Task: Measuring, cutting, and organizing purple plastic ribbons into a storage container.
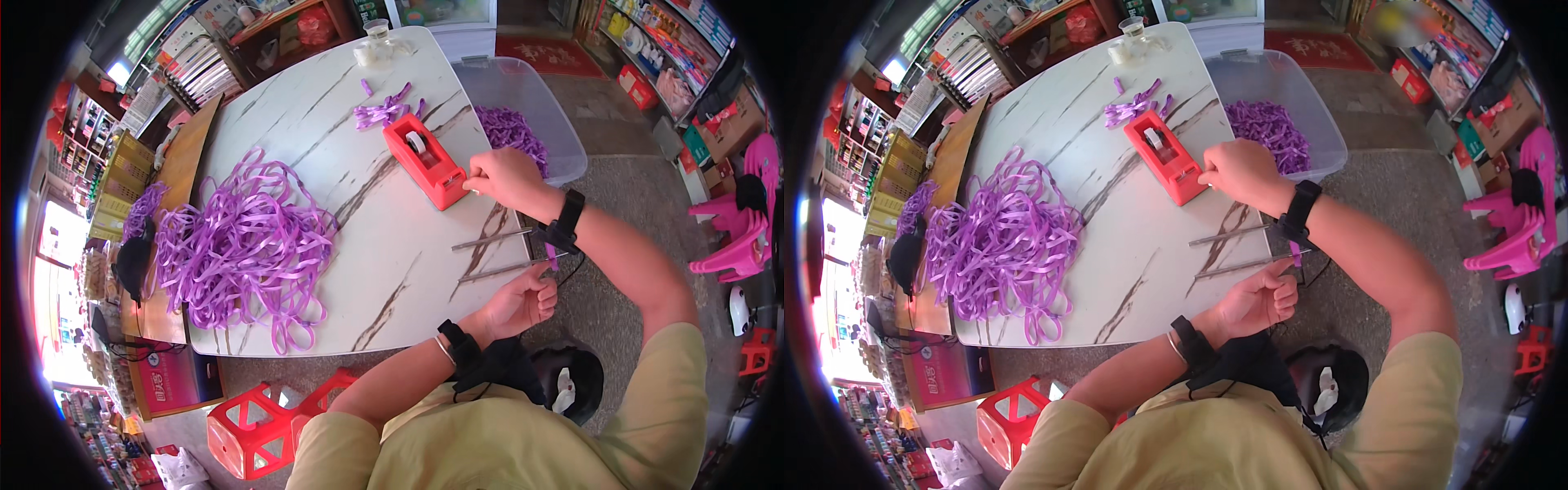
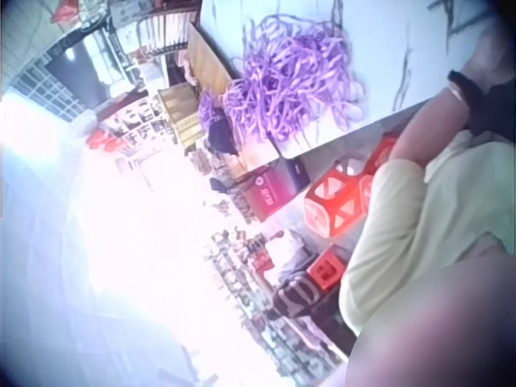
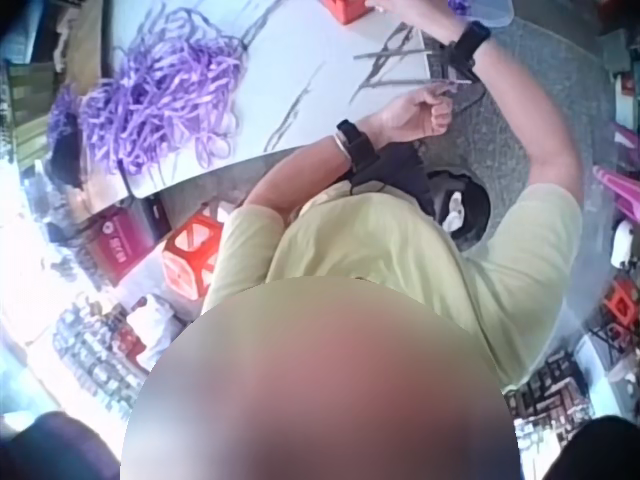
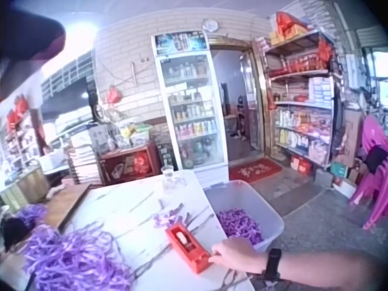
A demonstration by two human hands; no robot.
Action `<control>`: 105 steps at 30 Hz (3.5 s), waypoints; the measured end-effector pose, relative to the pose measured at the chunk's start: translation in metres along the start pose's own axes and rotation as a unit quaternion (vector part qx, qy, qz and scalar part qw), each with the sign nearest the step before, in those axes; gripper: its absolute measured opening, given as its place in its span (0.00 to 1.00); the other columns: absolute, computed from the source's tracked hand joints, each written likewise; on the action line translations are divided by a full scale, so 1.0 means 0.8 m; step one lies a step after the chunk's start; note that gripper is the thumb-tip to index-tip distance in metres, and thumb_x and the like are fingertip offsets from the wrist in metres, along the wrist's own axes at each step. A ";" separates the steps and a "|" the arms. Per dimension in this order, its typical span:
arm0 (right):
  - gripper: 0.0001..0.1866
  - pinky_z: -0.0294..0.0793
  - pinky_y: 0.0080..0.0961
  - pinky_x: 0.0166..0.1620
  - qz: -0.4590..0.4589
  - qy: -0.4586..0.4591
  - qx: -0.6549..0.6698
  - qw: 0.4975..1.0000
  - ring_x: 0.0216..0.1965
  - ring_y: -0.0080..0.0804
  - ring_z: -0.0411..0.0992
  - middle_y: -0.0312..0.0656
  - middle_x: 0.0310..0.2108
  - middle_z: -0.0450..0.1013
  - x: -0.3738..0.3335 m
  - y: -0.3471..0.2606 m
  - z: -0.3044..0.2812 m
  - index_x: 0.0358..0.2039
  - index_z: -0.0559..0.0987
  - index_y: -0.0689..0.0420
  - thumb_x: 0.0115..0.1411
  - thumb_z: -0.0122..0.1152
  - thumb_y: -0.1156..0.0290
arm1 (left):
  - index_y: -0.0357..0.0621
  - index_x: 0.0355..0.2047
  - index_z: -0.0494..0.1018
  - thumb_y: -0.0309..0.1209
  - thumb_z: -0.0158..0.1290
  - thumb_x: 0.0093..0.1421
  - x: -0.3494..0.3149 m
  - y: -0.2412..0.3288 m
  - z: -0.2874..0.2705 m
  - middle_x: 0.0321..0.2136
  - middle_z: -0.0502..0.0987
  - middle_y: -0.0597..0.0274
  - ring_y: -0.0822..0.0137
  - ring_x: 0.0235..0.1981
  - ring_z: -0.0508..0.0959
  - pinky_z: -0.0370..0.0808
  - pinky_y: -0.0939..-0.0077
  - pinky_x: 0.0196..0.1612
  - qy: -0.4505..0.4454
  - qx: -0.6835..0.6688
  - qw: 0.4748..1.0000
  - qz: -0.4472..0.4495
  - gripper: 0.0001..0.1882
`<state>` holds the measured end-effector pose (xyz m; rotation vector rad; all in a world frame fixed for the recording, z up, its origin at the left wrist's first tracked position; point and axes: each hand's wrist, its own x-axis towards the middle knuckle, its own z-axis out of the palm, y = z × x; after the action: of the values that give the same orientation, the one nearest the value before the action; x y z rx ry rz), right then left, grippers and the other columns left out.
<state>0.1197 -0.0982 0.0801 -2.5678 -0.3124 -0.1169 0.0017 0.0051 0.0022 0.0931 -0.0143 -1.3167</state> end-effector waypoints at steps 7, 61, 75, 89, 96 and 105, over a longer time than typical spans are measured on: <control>0.08 0.67 0.23 0.23 0.030 -0.081 0.055 0.995 0.19 0.26 0.72 0.39 0.17 0.73 -0.024 0.049 -0.011 0.20 0.74 0.59 0.48 0.59 0.69 | 0.53 0.46 0.59 0.26 0.40 0.54 0.004 0.006 -0.002 0.20 0.57 0.69 0.73 0.24 0.60 0.60 0.81 0.29 -0.012 -0.001 1.000 0.001 0.18; 0.14 0.66 0.15 0.31 0.204 0.047 0.623 0.753 0.30 0.20 0.66 0.35 0.32 0.69 -0.201 0.105 0.129 0.46 0.68 0.55 0.60 0.45 0.66 | 0.49 0.53 0.52 0.26 0.41 0.53 -0.002 0.004 0.006 0.20 0.58 0.68 0.73 0.23 0.61 0.60 0.81 0.31 0.015 0.023 1.000 0.011 0.25; 0.07 0.69 0.22 0.29 0.043 -0.052 0.938 0.340 0.26 0.26 0.68 0.36 0.25 0.66 -0.180 0.116 0.173 0.33 0.67 0.53 0.59 0.47 0.64 | 0.47 0.53 0.53 0.27 0.42 0.53 0.002 0.003 0.010 0.20 0.57 0.69 0.74 0.22 0.60 0.60 0.82 0.30 0.023 0.043 0.999 0.009 0.26; 0.06 0.56 0.03 0.19 0.221 -0.041 0.843 0.489 0.16 0.06 0.60 0.23 0.16 0.63 -0.194 0.123 0.080 0.26 0.70 0.52 0.56 0.53 0.66 | 0.49 0.55 0.52 0.27 0.40 0.52 -0.001 0.005 0.013 0.19 0.58 0.69 0.74 0.23 0.61 0.60 0.82 0.29 0.022 0.038 0.999 0.007 0.27; 0.08 0.53 0.06 0.21 0.267 -0.093 0.634 0.720 0.17 0.07 0.56 0.21 0.17 0.62 -0.181 0.122 0.020 0.22 0.71 0.51 0.55 0.55 0.64 | 0.52 0.56 0.50 0.26 0.40 0.52 0.001 0.003 0.010 0.19 0.58 0.68 0.73 0.23 0.61 0.61 0.80 0.30 0.028 0.025 0.999 0.001 0.29; 0.13 0.59 0.11 0.27 0.254 -0.123 0.445 0.850 0.25 0.13 0.64 0.27 0.23 0.68 -0.175 0.131 -0.033 0.32 0.75 0.54 0.55 0.54 0.58 | 0.49 0.52 0.55 0.25 0.42 0.53 0.000 0.002 0.011 0.20 0.58 0.68 0.73 0.23 0.60 0.59 0.80 0.29 0.041 0.032 0.999 0.009 0.24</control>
<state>0.0093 -0.2260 0.0285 -1.6448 0.2060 0.4559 0.0031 0.0048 0.0110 0.2011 0.0126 -1.2942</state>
